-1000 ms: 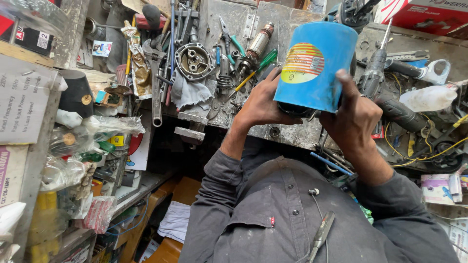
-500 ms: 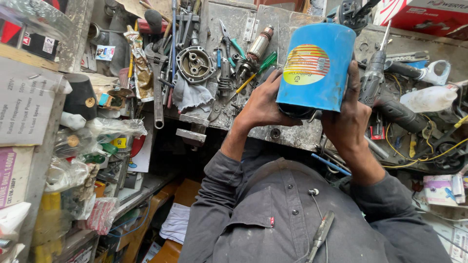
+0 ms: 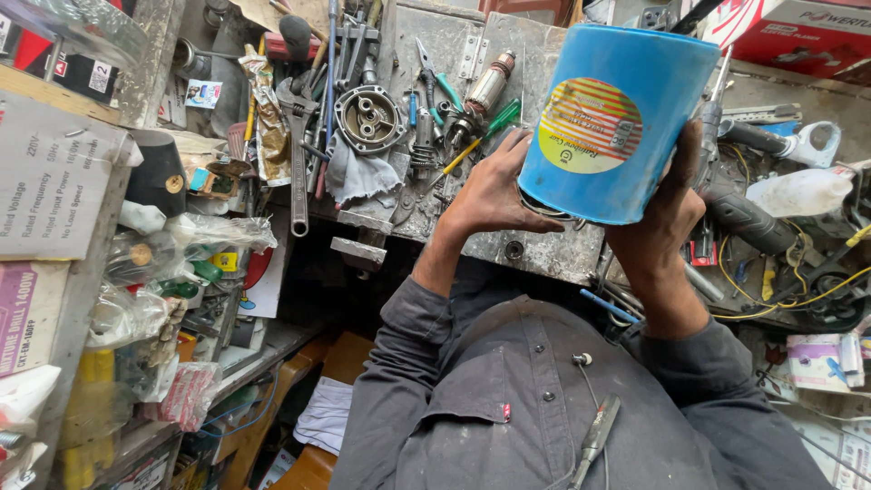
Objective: The person works on a geared motor housing at a cluttered workbench, fitting a gear assembly into the housing by hand and pressing parts into place. They hold a blue plastic can over the housing for an extended period, then set it aside and use a wrench to tighten a component on the housing.
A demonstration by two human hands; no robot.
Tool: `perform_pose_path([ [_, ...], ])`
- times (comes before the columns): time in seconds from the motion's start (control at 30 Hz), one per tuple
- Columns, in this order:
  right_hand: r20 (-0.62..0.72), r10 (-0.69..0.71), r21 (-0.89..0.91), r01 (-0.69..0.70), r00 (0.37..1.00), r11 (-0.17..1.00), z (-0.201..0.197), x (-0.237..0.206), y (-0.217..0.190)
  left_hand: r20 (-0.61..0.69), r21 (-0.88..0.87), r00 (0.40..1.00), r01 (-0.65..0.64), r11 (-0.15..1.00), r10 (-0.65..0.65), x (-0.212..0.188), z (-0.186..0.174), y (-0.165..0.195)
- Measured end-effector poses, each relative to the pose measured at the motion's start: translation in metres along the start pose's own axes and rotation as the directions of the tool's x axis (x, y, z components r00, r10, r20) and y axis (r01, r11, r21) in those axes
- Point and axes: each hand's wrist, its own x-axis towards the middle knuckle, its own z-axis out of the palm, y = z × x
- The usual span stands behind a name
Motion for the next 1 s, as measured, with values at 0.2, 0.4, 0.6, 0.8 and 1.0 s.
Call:
perform_pose_path([
  [0.2,-0.053,-0.033,-0.038,0.031,0.998,0.999,-0.007,0.010,-0.003,-0.018,0.020,1.000,-0.005,1.000,0.006,0.002,0.000,-0.005],
  [0.4,-0.063,-0.021,0.080,0.026,0.998,0.996,-0.015,0.009,-0.009,-0.006,0.017,1.000,-0.008,1.000,0.008,0.002,0.002,-0.010],
  [0.6,-0.052,-0.006,0.158,0.014,0.999,0.987,-0.017,0.009,-0.008,-0.004,-0.002,1.000,-0.022,1.000,0.022,0.002,0.001,-0.010],
  [0.8,-0.064,0.015,0.161,-0.004,0.998,0.987,-0.014,0.006,-0.002,-0.003,-0.008,1.000,-0.026,1.000,0.026,0.001,0.000,-0.008],
  [1.0,-0.072,-0.002,0.157,0.013,0.997,0.988,-0.010,0.005,0.000,-0.011,-0.013,0.999,-0.032,0.999,0.032,-0.001,0.000,-0.008],
])
